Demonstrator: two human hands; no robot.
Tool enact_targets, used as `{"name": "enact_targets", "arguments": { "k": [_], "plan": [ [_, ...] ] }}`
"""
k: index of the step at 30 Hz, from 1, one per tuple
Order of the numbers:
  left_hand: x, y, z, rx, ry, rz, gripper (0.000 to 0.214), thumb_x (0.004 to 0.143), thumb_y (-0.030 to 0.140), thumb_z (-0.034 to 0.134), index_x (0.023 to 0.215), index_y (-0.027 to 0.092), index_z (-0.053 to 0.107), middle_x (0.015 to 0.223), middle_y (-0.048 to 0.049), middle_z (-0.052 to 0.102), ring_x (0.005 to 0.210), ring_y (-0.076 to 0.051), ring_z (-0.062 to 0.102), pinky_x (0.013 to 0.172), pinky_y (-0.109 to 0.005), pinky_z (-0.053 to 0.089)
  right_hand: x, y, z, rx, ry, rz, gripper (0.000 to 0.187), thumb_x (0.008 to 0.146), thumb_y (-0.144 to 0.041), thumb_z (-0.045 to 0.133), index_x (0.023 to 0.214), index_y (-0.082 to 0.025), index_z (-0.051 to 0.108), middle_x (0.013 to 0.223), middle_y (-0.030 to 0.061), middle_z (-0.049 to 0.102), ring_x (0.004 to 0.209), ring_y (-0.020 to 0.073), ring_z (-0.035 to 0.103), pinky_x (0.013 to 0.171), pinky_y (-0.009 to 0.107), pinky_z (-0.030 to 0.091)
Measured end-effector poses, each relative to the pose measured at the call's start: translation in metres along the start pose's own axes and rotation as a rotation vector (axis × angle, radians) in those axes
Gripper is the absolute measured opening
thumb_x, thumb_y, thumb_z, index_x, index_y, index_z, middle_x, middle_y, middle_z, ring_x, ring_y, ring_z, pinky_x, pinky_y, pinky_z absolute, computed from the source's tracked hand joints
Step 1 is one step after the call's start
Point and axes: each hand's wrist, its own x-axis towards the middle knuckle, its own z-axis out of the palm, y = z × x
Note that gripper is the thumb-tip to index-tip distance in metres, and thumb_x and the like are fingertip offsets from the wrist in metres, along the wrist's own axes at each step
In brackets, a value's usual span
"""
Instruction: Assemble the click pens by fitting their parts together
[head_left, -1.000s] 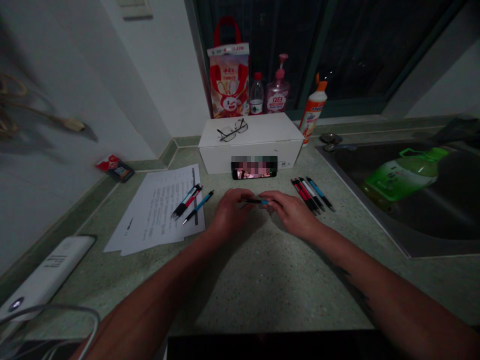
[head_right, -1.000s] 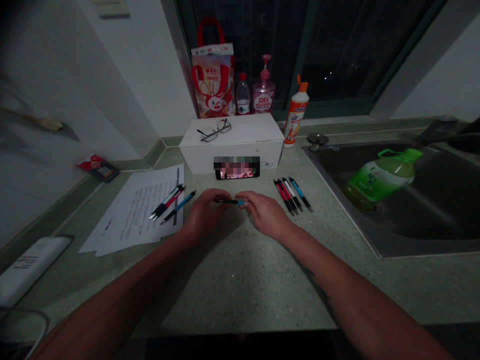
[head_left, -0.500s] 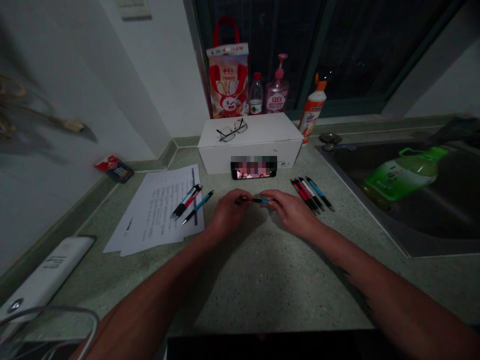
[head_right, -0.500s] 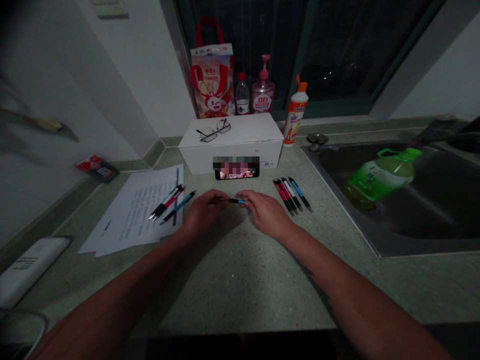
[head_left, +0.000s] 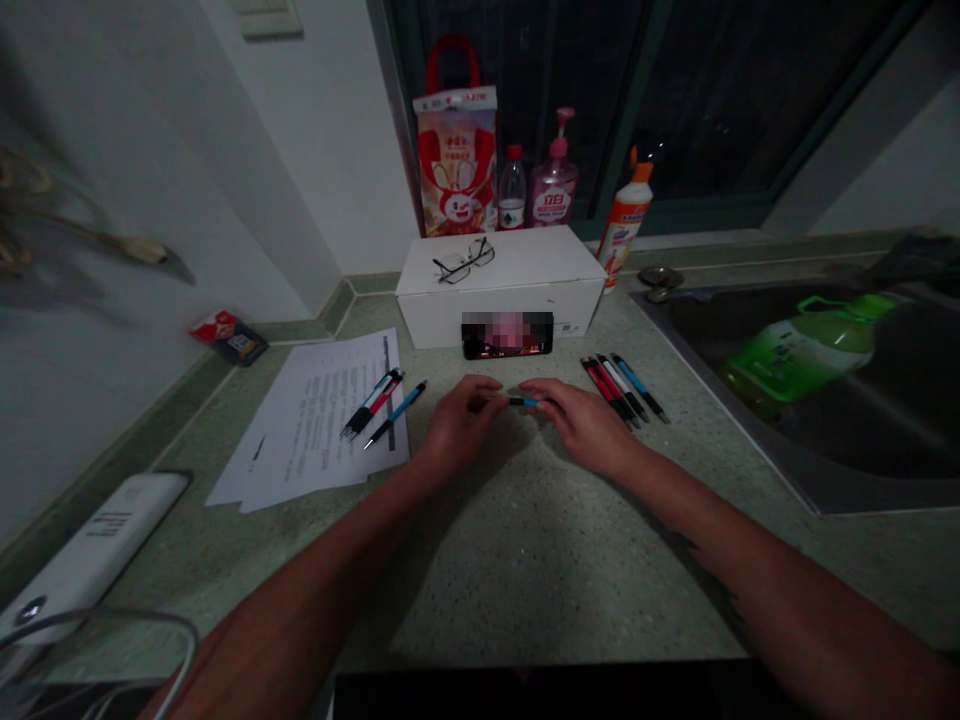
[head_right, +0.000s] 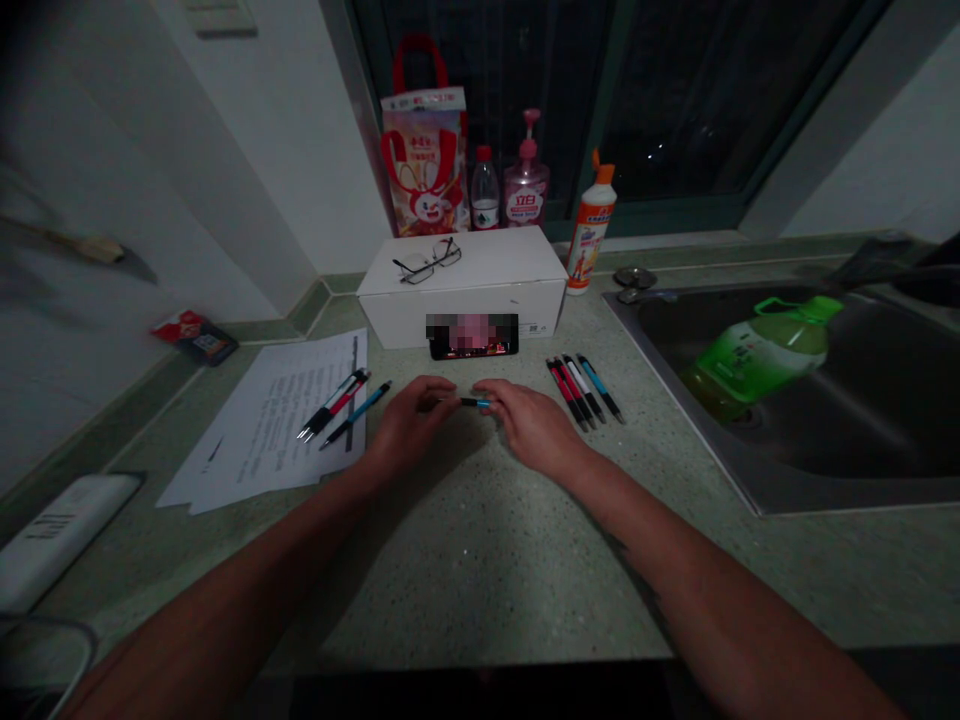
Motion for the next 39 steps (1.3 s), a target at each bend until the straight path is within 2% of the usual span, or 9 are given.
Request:
{"name": "enact_targets", "arguments": {
  "k": [3, 6, 14, 21, 28, 33, 39],
  "plan": [
    [0.0002, 0.0000, 0.0007, 0.016, -0.013, -0.006, 0.003, 0.088, 0.022, 0.063, 0.089, 0.022, 0.066, 0.087, -0.0016, 0.074, 0.082, -0.018, 0.070, 0.077, -0.032, 0.054, 0.0001, -0.0004, 0.0000, -0.025, -0.009, 0.006, 0.035, 0.099, -0.019, 0.047, 0.130, -0.023, 0.062, 0.118, 0.0105, 0.076, 0.105, 0.0279, 0.073, 0.088, 0.044, 0.057],
    [-0.0001, 0.0020, 0.0012, 0.005, 0.009, -0.010, 0.008, 0.087, 0.022, 0.066, 0.095, 0.022, 0.067, 0.093, -0.0024, 0.075, 0.086, -0.018, 0.070, 0.080, -0.032, 0.054, 0.0000, -0.0003, 0.0012, -0.022, -0.001, 0.004, 0.035, 0.099, -0.019, 0.047, 0.130, -0.023, 0.063, 0.119, 0.0101, 0.076, 0.104, 0.0272, 0.073, 0.088, 0.043, 0.057],
    [-0.0006, 0.0033, 0.0014, -0.011, -0.022, -0.064, 0.005, 0.088, 0.022, 0.064, 0.092, 0.022, 0.067, 0.086, -0.0018, 0.075, 0.081, -0.018, 0.070, 0.078, -0.032, 0.054, -0.0010, 0.0009, 0.0025, -0.024, -0.001, -0.010, 0.032, 0.101, -0.021, 0.046, 0.129, -0.023, 0.063, 0.119, 0.0100, 0.076, 0.106, 0.0273, 0.073, 0.091, 0.044, 0.056],
    [0.0007, 0.0051, -0.0011, 0.045, -0.010, -0.043, 0.005, 0.087, 0.023, 0.064, 0.086, 0.022, 0.069, 0.088, -0.0019, 0.075, 0.080, -0.018, 0.068, 0.077, -0.031, 0.053, -0.0005, 0.0014, 0.0022, 0.004, -0.008, -0.011, 0.033, 0.101, -0.020, 0.046, 0.130, -0.023, 0.062, 0.117, 0.0094, 0.076, 0.105, 0.0255, 0.073, 0.091, 0.042, 0.056],
    [0.0005, -0.0011, -0.0019, 0.065, -0.005, 0.025, 0.008, 0.087, 0.027, 0.064, 0.088, 0.023, 0.071, 0.089, -0.0038, 0.075, 0.082, -0.020, 0.068, 0.080, -0.037, 0.055, -0.0003, -0.0009, 0.0014, -0.026, -0.018, 0.001, 0.034, 0.101, -0.019, 0.046, 0.131, -0.025, 0.062, 0.116, 0.0090, 0.076, 0.106, 0.0267, 0.072, 0.089, 0.044, 0.056],
    [0.0016, -0.0038, -0.0027, 0.094, 0.026, 0.025, 0.010, 0.086, 0.025, 0.065, 0.093, 0.022, 0.071, 0.089, -0.0042, 0.075, 0.081, -0.020, 0.068, 0.079, -0.037, 0.055, -0.0001, 0.0008, 0.0020, -0.004, -0.006, -0.002, 0.035, 0.100, -0.019, 0.047, 0.131, -0.025, 0.061, 0.117, 0.0086, 0.076, 0.107, 0.0259, 0.072, 0.090, 0.043, 0.056],
    [-0.0014, -0.0008, -0.0050, 0.203, 0.013, 0.199, 0.018, 0.082, 0.018, 0.065, 0.095, 0.027, 0.073, 0.096, -0.0055, 0.075, 0.092, -0.023, 0.067, 0.089, -0.043, 0.053, -0.0005, 0.0000, 0.0007, 0.063, -0.040, 0.023, 0.034, 0.100, -0.021, 0.046, 0.130, -0.022, 0.062, 0.106, 0.0082, 0.078, 0.097, 0.0249, 0.073, 0.083, 0.039, 0.055]
  ]
}}
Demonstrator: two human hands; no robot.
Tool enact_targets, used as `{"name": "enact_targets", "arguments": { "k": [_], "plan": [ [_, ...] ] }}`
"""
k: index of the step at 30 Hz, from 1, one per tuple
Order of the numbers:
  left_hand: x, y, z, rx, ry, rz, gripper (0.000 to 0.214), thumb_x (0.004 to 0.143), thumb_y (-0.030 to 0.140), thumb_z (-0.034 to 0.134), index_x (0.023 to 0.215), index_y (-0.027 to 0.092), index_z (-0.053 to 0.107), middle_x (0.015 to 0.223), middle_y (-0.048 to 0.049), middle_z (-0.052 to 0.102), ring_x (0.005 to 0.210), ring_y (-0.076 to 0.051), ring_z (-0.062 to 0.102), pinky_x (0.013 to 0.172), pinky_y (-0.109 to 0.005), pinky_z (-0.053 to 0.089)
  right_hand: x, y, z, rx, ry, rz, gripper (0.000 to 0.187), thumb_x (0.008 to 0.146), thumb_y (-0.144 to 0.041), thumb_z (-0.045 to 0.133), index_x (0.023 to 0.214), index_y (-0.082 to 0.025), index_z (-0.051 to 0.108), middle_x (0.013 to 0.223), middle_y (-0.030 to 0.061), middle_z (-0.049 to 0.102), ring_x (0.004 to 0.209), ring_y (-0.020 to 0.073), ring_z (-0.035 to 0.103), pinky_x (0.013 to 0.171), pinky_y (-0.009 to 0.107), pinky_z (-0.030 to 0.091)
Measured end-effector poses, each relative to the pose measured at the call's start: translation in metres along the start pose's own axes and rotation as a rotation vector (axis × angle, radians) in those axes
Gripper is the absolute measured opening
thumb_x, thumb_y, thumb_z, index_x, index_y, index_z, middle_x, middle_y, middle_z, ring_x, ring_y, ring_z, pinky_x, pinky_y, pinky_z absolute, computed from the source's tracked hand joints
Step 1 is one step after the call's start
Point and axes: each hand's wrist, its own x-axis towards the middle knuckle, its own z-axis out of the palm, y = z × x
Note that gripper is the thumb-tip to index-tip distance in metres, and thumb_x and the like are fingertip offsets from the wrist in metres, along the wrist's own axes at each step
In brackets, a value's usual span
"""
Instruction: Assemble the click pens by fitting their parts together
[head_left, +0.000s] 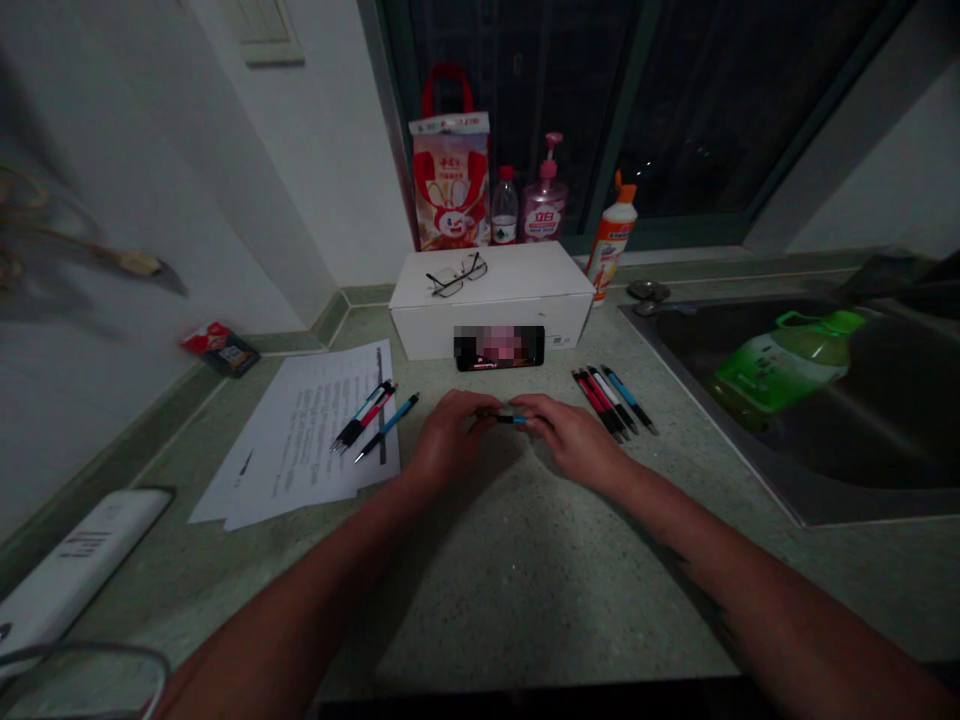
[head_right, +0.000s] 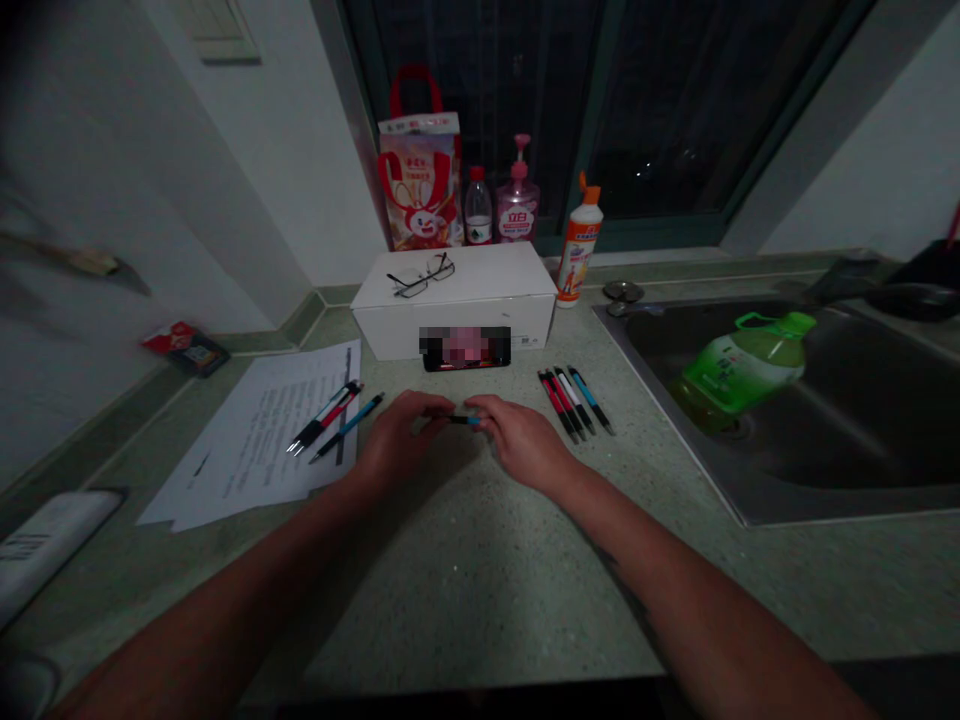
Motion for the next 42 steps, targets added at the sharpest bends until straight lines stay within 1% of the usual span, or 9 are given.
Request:
{"name": "enact_targets", "arguments": {
  "k": [6, 12, 17, 21, 24, 27, 30, 38, 42],
  "plan": [
    [-0.002, 0.002, 0.000, 0.066, -0.048, 0.028, 0.017, 0.087, 0.023, 0.064, 0.097, 0.030, 0.076, 0.100, -0.0064, 0.077, 0.096, -0.026, 0.067, 0.091, -0.046, 0.052, 0.001, -0.003, -0.002, 0.076, 0.021, -0.004, 0.033, 0.098, -0.020, 0.048, 0.128, -0.023, 0.062, 0.107, 0.0070, 0.078, 0.097, 0.0225, 0.073, 0.085, 0.038, 0.053],
    [-0.001, 0.002, -0.003, 0.080, -0.038, 0.063, 0.014, 0.087, 0.023, 0.067, 0.093, 0.031, 0.077, 0.092, -0.0052, 0.076, 0.094, -0.026, 0.067, 0.092, -0.046, 0.051, 0.003, 0.001, -0.004, 0.213, 0.019, 0.045, 0.031, 0.098, -0.023, 0.050, 0.125, -0.021, 0.065, 0.089, 0.0047, 0.077, 0.082, 0.0197, 0.071, 0.079, 0.036, 0.054],
    [-0.004, 0.000, 0.000, 0.101, 0.063, 0.022, 0.015, 0.089, 0.023, 0.065, 0.099, 0.027, 0.075, 0.096, -0.0058, 0.075, 0.092, -0.024, 0.067, 0.088, -0.043, 0.053, 0.010, 0.008, -0.008, 0.285, 0.270, 0.261, 0.029, 0.081, -0.039, 0.075, 0.102, -0.020, 0.072, 0.084, 0.0051, 0.074, 0.072, 0.0209, 0.069, 0.069, 0.036, 0.055],
    [-0.008, 0.004, 0.004, 0.077, -0.035, 0.050, 0.018, 0.089, 0.021, 0.063, 0.103, 0.025, 0.073, 0.095, -0.0065, 0.075, 0.089, -0.024, 0.068, 0.083, -0.040, 0.054, 0.015, 0.007, -0.009, 0.652, 0.387, 0.359, 0.048, 0.069, -0.046, 0.084, 0.104, -0.018, 0.065, 0.080, 0.0024, 0.072, 0.059, 0.0173, 0.068, 0.059, 0.034, 0.057],
    [-0.010, 0.005, 0.007, 0.054, -0.057, 0.053, 0.018, 0.091, 0.023, 0.061, 0.105, 0.023, 0.072, 0.098, -0.0080, 0.075, 0.091, -0.024, 0.070, 0.084, -0.041, 0.054, 0.016, 0.005, -0.008, 0.833, 0.451, 0.383, 0.058, 0.066, -0.047, 0.088, 0.109, -0.019, 0.062, 0.079, 0.0000, 0.072, 0.061, 0.0181, 0.070, 0.064, 0.037, 0.062],
    [-0.012, 0.005, 0.009, 0.043, -0.051, 0.008, 0.019, 0.093, 0.027, 0.061, 0.108, 0.022, 0.071, 0.100, -0.0084, 0.076, 0.090, -0.023, 0.070, 0.084, -0.041, 0.055, 0.016, 0.004, -0.007, 0.889, 0.433, 0.361, 0.057, 0.071, -0.049, 0.085, 0.115, -0.019, 0.064, 0.073, -0.0007, 0.071, 0.067, 0.0204, 0.074, 0.071, 0.041, 0.065],
    [-0.013, 0.004, 0.010, 0.039, -0.080, 0.003, 0.019, 0.093, 0.029, 0.062, 0.108, 0.021, 0.070, 0.100, -0.0090, 0.076, 0.090, -0.024, 0.070, 0.084, -0.041, 0.056, 0.015, 0.005, -0.007, 0.882, 0.370, 0.357, 0.057, 0.079, -0.049, 0.078, 0.125, -0.018, 0.066, 0.082, 0.0040, 0.075, 0.070, 0.0203, 0.074, 0.074, 0.043, 0.065],
    [-0.013, 0.006, 0.010, 0.063, -0.095, 0.023, 0.016, 0.092, 0.025, 0.062, 0.106, 0.021, 0.069, 0.096, -0.0075, 0.076, 0.085, -0.023, 0.070, 0.078, -0.038, 0.055, 0.013, 0.004, -0.006, 0.834, 0.356, 0.368, 0.064, 0.084, -0.045, 0.073, 0.141, -0.019, 0.062, 0.086, 0.0054, 0.076, 0.065, 0.0173, 0.071, 0.066, 0.038, 0.065],
    [-0.013, 0.005, 0.010, 0.062, -0.097, 0.035, 0.015, 0.093, 0.025, 0.062, 0.105, 0.021, 0.069, 0.096, -0.0077, 0.076, 0.087, -0.023, 0.070, 0.079, -0.039, 0.055, 0.013, 0.003, -0.006, 0.831, 0.346, 0.362, 0.060, 0.084, -0.041, 0.072, 0.138, -0.017, 0.064, 0.088, 0.0065, 0.076, 0.063, 0.0157, 0.069, 0.064, 0.036, 0.064]
  ]
}}
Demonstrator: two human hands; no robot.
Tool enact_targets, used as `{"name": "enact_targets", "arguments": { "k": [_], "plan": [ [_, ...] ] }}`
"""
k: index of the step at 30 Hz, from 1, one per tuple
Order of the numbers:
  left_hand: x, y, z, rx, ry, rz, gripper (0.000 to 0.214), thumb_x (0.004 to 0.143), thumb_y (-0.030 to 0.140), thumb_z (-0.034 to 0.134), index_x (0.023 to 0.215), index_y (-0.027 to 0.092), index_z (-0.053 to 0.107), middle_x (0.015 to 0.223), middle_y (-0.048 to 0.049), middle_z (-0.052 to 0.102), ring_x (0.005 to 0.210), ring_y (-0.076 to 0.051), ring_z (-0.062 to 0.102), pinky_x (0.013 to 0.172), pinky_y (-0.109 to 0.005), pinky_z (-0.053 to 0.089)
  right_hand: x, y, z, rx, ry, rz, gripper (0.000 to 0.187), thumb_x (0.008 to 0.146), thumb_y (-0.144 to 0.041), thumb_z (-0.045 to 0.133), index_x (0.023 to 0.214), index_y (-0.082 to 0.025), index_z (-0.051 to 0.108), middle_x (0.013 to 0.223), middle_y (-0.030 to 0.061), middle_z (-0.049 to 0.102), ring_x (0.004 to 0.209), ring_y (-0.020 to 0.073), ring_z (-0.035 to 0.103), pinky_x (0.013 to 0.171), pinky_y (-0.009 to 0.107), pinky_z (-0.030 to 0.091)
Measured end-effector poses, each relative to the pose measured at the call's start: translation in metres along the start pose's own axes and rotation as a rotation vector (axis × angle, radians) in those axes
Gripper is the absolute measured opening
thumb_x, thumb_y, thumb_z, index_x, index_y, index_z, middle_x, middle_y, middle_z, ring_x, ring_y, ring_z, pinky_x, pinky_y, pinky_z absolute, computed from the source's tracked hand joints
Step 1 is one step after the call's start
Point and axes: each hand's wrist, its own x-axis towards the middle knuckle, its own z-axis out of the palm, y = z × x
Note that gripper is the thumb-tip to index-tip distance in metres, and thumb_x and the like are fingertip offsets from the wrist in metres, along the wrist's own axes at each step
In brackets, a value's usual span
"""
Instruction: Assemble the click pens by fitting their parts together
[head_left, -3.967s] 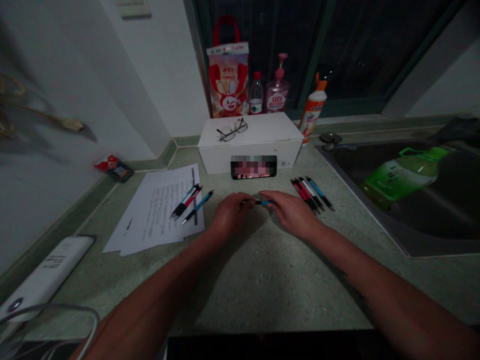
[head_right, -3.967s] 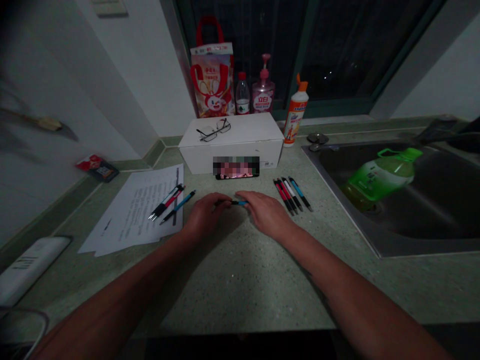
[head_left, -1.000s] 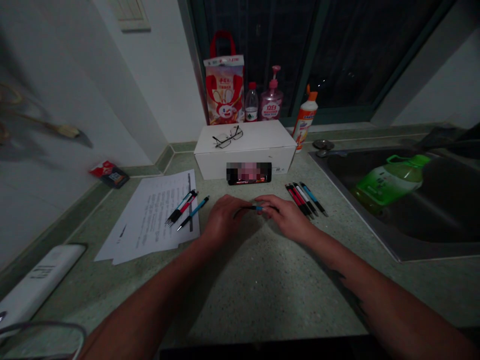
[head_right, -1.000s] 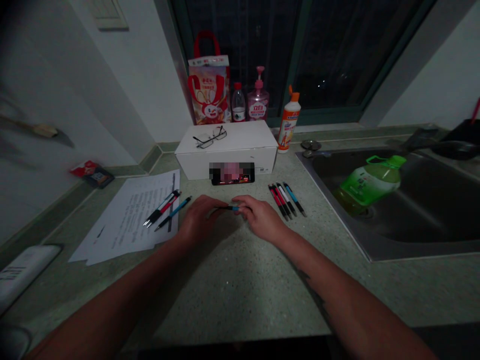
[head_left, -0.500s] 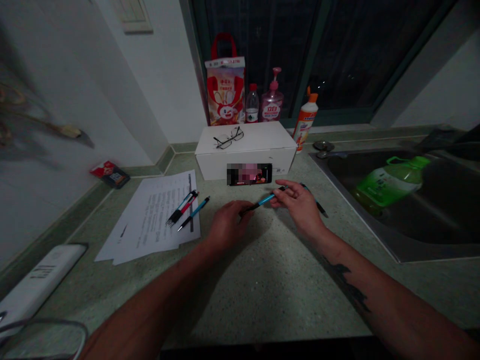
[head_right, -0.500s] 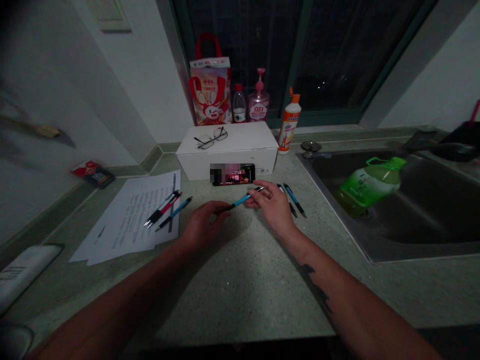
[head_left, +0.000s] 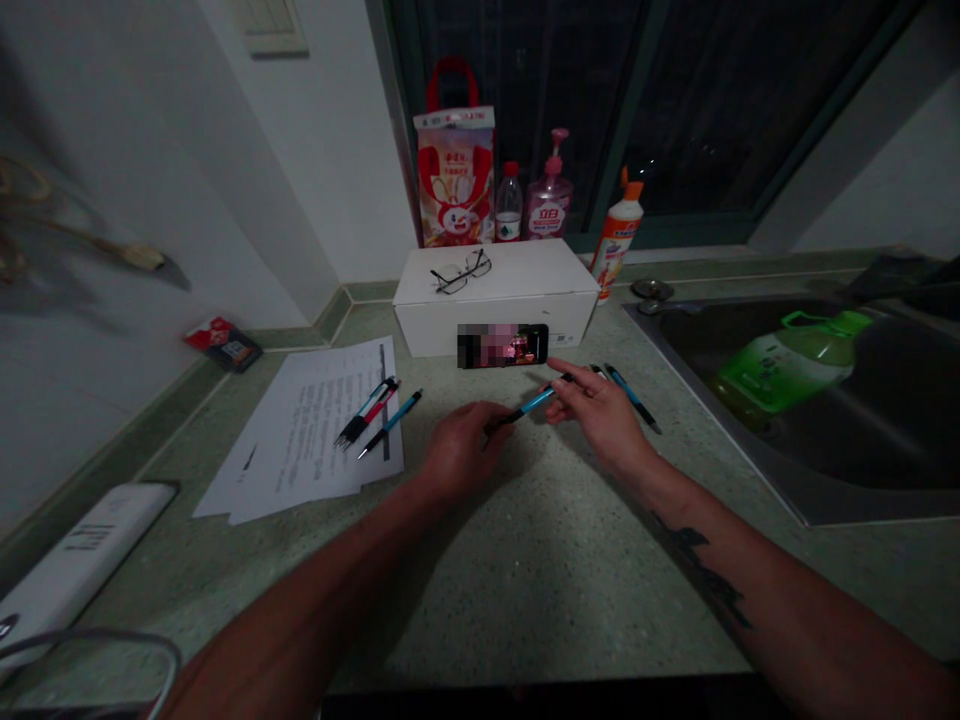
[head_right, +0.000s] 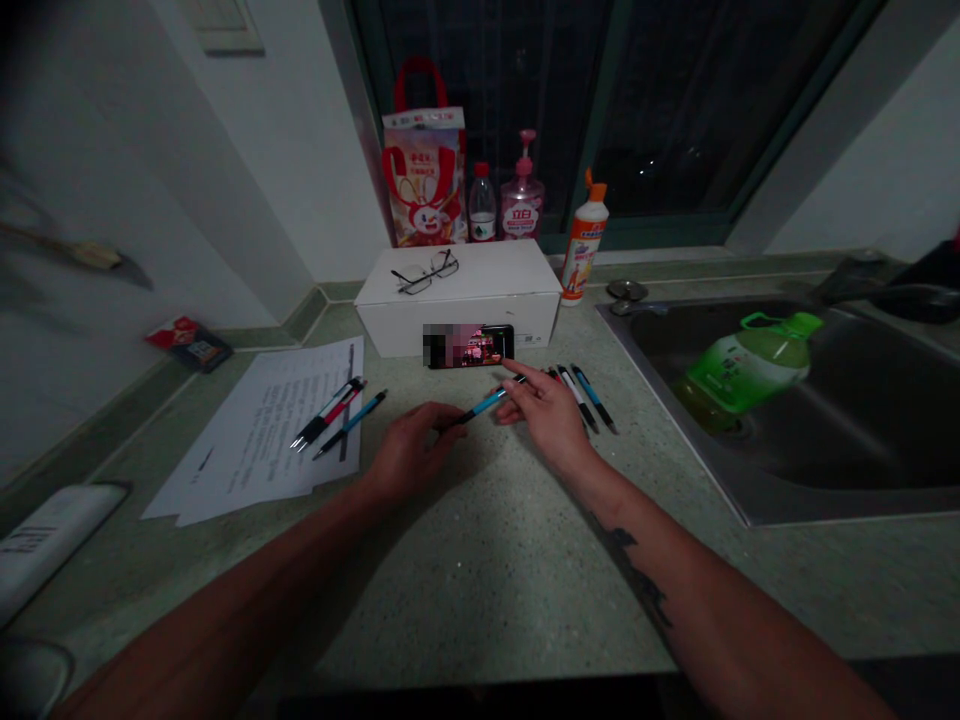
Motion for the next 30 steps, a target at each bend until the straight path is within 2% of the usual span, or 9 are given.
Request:
{"name": "enact_targets", "arguments": {
  "k": [6, 10, 12, 16, 21, 26, 30],
  "plan": [
    [0.000, 0.000, 0.000, 0.012, -0.005, -0.008, 0.016, 0.093, 0.026, 0.062, 0.107, 0.021, 0.068, 0.099, -0.0083, 0.076, 0.090, -0.024, 0.071, 0.080, -0.039, 0.055, 0.000, 0.001, -0.001, -0.001, -0.015, -0.009, 0.059, 0.086, -0.041, 0.071, 0.140, -0.019, 0.063, 0.087, 0.0060, 0.076, 0.062, 0.0158, 0.067, 0.063, 0.037, 0.064],
    [0.000, 0.003, -0.001, -0.006, -0.009, -0.012, 0.016, 0.092, 0.024, 0.062, 0.107, 0.021, 0.069, 0.098, -0.0098, 0.076, 0.089, -0.025, 0.071, 0.081, -0.041, 0.055, -0.001, 0.000, 0.001, 0.041, 0.005, -0.012, 0.083, 0.082, -0.042, 0.077, 0.156, -0.020, 0.044, 0.082, 0.0036, 0.075, 0.064, 0.0185, 0.070, 0.063, 0.038, 0.064],
    [0.001, 0.004, -0.001, -0.019, -0.004, -0.010, 0.017, 0.092, 0.024, 0.062, 0.107, 0.020, 0.069, 0.099, -0.0100, 0.076, 0.089, -0.025, 0.071, 0.081, -0.041, 0.056, -0.003, -0.001, 0.004, 0.078, -0.021, 0.004, 0.089, 0.079, -0.042, 0.080, 0.156, -0.019, 0.042, 0.085, 0.0047, 0.077, 0.068, 0.0199, 0.072, 0.065, 0.038, 0.064],
    [0.001, 0.002, 0.001, -0.029, -0.003, -0.003, 0.019, 0.093, 0.024, 0.061, 0.109, 0.019, 0.069, 0.102, -0.0099, 0.076, 0.090, -0.024, 0.072, 0.082, -0.040, 0.057, -0.004, -0.003, 0.008, 0.124, -0.089, 0.025, 0.078, 0.080, -0.044, 0.081, 0.148, -0.019, 0.052, 0.091, 0.0077, 0.080, 0.069, 0.0192, 0.072, 0.068, 0.038, 0.064],
    [0.001, 0.002, 0.001, -0.006, -0.028, -0.015, 0.020, 0.093, 0.023, 0.062, 0.111, 0.018, 0.069, 0.102, -0.0093, 0.076, 0.090, -0.024, 0.072, 0.080, -0.038, 0.057, -0.005, -0.003, 0.008, 0.121, -0.076, -0.011, 0.095, 0.080, -0.044, 0.080, 0.159, -0.021, 0.034, 0.088, 0.0057, 0.080, 0.067, 0.0195, 0.072, 0.068, 0.039, 0.063],
    [0.000, 0.005, 0.001, 0.002, -0.080, -0.034, 0.019, 0.093, 0.022, 0.063, 0.111, 0.019, 0.068, 0.101, -0.0083, 0.077, 0.088, -0.022, 0.072, 0.081, -0.038, 0.057, -0.007, -0.005, 0.006, 0.089, -0.093, 0.000, 0.082, 0.083, -0.043, 0.076, 0.155, -0.020, 0.044, 0.086, 0.0059, 0.079, 0.064, 0.0187, 0.071, 0.067, 0.037, 0.062],
    [0.000, 0.004, 0.001, -0.011, -0.058, -0.050, 0.020, 0.092, 0.022, 0.064, 0.112, 0.018, 0.068, 0.103, -0.0090, 0.076, 0.092, -0.023, 0.072, 0.082, -0.038, 0.056, -0.008, -0.003, 0.011, 0.113, -0.107, 0.006, 0.088, 0.084, -0.045, 0.076, 0.159, -0.025, 0.034, 0.088, 0.0050, 0.079, 0.069, 0.0196, 0.072, 0.069, 0.038, 0.061]
  ]
}}
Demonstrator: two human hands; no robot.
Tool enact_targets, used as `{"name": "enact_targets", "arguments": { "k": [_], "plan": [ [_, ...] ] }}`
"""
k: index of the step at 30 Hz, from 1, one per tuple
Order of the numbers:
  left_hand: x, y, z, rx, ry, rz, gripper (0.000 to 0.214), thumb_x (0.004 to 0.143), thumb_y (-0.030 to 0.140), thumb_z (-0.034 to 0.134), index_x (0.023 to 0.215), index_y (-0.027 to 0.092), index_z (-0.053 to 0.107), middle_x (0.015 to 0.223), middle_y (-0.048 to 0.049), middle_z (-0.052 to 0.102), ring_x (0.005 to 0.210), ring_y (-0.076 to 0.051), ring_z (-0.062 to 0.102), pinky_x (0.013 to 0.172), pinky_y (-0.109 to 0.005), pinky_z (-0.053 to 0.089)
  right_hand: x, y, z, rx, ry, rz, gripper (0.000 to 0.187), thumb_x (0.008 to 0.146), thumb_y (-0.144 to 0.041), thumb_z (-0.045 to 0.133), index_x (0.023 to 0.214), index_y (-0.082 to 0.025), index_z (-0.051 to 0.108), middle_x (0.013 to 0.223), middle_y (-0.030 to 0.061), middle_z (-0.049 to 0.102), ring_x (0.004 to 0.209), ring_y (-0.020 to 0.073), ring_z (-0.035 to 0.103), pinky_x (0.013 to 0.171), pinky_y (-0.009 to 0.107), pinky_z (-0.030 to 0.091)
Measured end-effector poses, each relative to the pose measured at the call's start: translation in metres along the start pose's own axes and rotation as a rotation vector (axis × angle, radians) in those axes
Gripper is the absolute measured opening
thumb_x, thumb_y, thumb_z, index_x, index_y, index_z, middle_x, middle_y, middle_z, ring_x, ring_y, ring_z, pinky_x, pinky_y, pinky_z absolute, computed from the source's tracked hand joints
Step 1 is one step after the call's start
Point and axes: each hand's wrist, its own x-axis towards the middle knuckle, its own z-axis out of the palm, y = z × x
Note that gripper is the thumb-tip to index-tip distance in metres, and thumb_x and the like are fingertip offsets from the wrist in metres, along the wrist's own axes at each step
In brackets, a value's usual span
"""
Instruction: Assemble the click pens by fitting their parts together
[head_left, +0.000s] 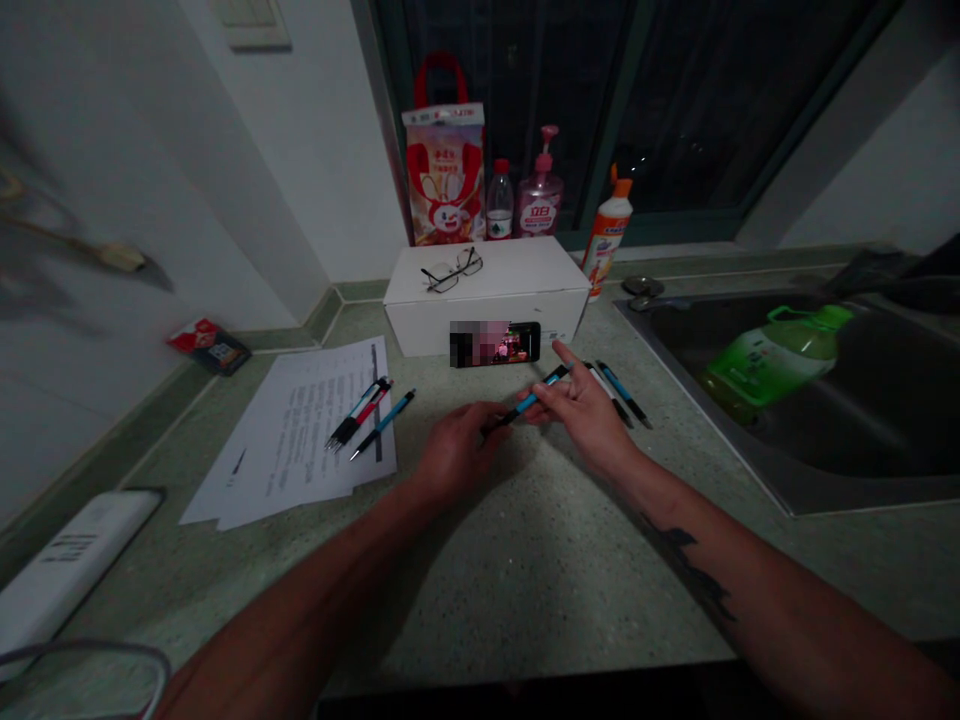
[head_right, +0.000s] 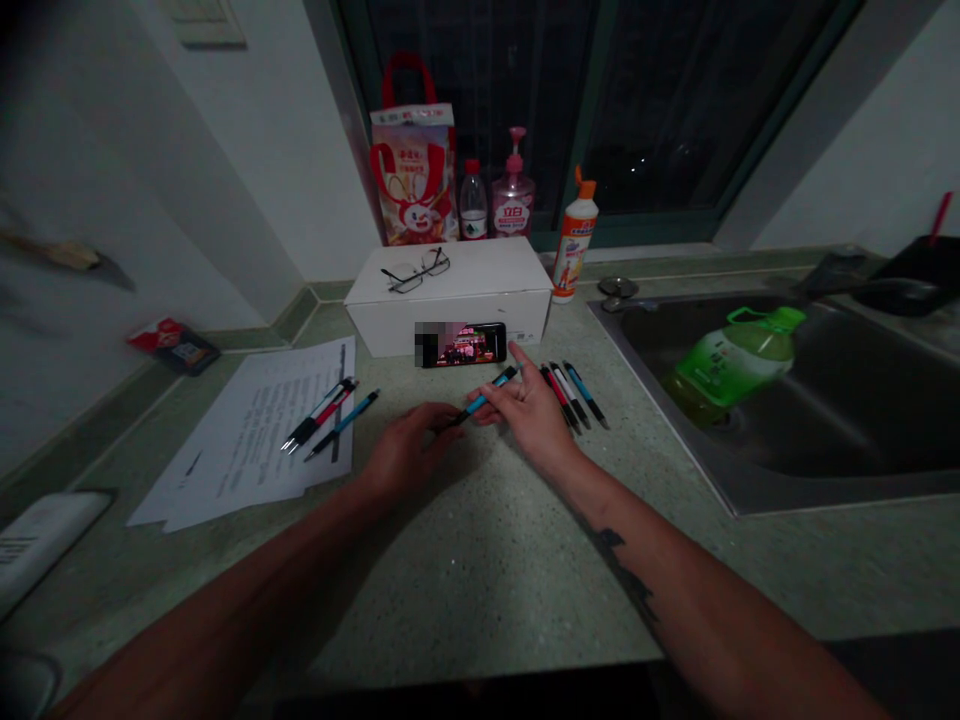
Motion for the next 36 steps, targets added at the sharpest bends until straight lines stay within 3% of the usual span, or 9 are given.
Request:
{"name": "enact_targets", "arguments": {
  "k": [4, 7, 10, 13, 18, 23, 27, 30, 36],
  "plan": [
    [0.001, 0.000, -0.002, 0.031, 0.011, 0.002, 0.022, 0.092, 0.022, 0.064, 0.113, 0.019, 0.069, 0.098, -0.0072, 0.076, 0.088, -0.022, 0.071, 0.082, -0.038, 0.055, 0.006, 0.000, -0.008, -0.193, -0.004, -0.023, 0.068, 0.091, -0.051, 0.063, 0.151, -0.022, 0.048, 0.089, 0.0074, 0.078, 0.067, 0.0206, 0.070, 0.067, 0.039, 0.059],
    [0.002, 0.000, -0.006, 0.083, 0.045, 0.026, 0.023, 0.093, 0.024, 0.064, 0.116, 0.020, 0.069, 0.094, -0.0061, 0.075, 0.088, -0.021, 0.070, 0.086, -0.038, 0.054, 0.014, -0.011, -0.033, -0.757, 0.271, -0.128, 0.047, 0.099, -0.042, 0.049, 0.139, -0.020, 0.063, 0.091, 0.0107, 0.077, 0.078, 0.0254, 0.071, 0.074, 0.040, 0.056],
    [0.007, -0.002, -0.013, 0.184, 0.116, -0.035, 0.024, 0.095, 0.025, 0.061, 0.117, 0.018, 0.069, 0.097, -0.0073, 0.075, 0.090, -0.021, 0.069, 0.088, -0.038, 0.052, 0.019, -0.023, -0.068, -1.340, 0.447, 0.034, 0.044, 0.100, -0.039, 0.048, 0.134, -0.021, 0.068, 0.104, 0.0179, 0.078, 0.095, 0.0345, 0.073, 0.080, 0.045, 0.054],
    [0.013, -0.009, -0.023, 0.353, 0.108, -0.132, 0.027, 0.096, 0.025, 0.058, 0.119, 0.015, 0.068, 0.102, -0.0097, 0.074, 0.096, -0.025, 0.068, 0.091, -0.039, 0.051, 0.023, -0.027, -0.094, -1.570, 0.456, 0.264, 0.043, 0.101, -0.039, 0.047, 0.131, -0.020, 0.071, 0.114, 0.0209, 0.076, 0.105, 0.0363, 0.072, 0.081, 0.044, 0.055],
    [0.019, -0.020, -0.046, 0.771, 0.052, -0.241, 0.031, 0.096, 0.030, 0.057, 0.119, 0.011, 0.067, 0.117, -0.0165, 0.069, 0.114, -0.031, 0.061, 0.100, -0.041, 0.046, 0.027, -0.020, -0.106, -1.639, 0.312, 0.372, 0.041, 0.102, -0.037, 0.043, 0.117, -0.021, 0.077, 0.117, 0.0187, 0.075, 0.110, 0.0334, 0.071, 0.084, 0.041, 0.055],
    [0.017, -0.024, -0.062, 1.017, -0.007, -0.408, 0.033, 0.095, 0.022, 0.042, 0.113, 0.008, 0.066, 0.113, -0.0208, 0.067, 0.107, -0.035, 0.064, 0.085, -0.042, 0.049, 0.027, -0.021, -0.100, -1.634, 0.357, 0.396, 0.052, 0.101, -0.053, 0.044, 0.124, -0.014, 0.070, 0.121, 0.0225, 0.071, 0.114, 0.0355, 0.069, 0.088, 0.044, 0.054],
    [0.018, -0.027, -0.065, 1.022, -0.081, -0.458, 0.035, 0.095, 0.017, 0.036, 0.113, 0.008, 0.065, 0.113, -0.0212, 0.068, 0.105, -0.033, 0.066, 0.082, -0.040, 0.050, 0.024, -0.022, -0.090, -1.625, 0.331, 0.388, 0.080, 0.087, -0.075, 0.054, 0.131, -0.008, 0.062, 0.129, 0.0267, 0.065, 0.120, 0.0393, 0.063, 0.095, 0.047, 0.052],
    [0.019, -0.027, -0.062, 0.992, -0.081, -0.444, 0.034, 0.095, 0.014, 0.036, 0.110, 0.009, 0.066, 0.112, -0.0204, 0.069, 0.102, -0.032, 0.067, 0.082, -0.039, 0.050, 0.022, -0.021, -0.083, -1.598, 0.310, 0.391, 0.090, 0.080, -0.082, 0.057, 0.133, -0.009, 0.059, 0.131, 0.0278, 0.062, 0.121, 0.0407, 0.061, 0.095, 0.049, 0.051],
    [0.017, -0.016, -0.041, 0.808, -0.027, -0.255, 0.030, 0.092, 0.010, 0.045, 0.110, 0.012, 0.068, 0.109, -0.0169, 0.069, 0.104, -0.030, 0.065, 0.090, -0.040, 0.050, 0.020, -0.018, -0.077, -1.583, 0.248, 0.297, 0.069, 0.086, -0.064, 0.056, 0.127, -0.009, 0.062, 0.122, 0.0245, 0.065, 0.116, 0.0378, 0.063, 0.091, 0.044, 0.051]
  ]
}}
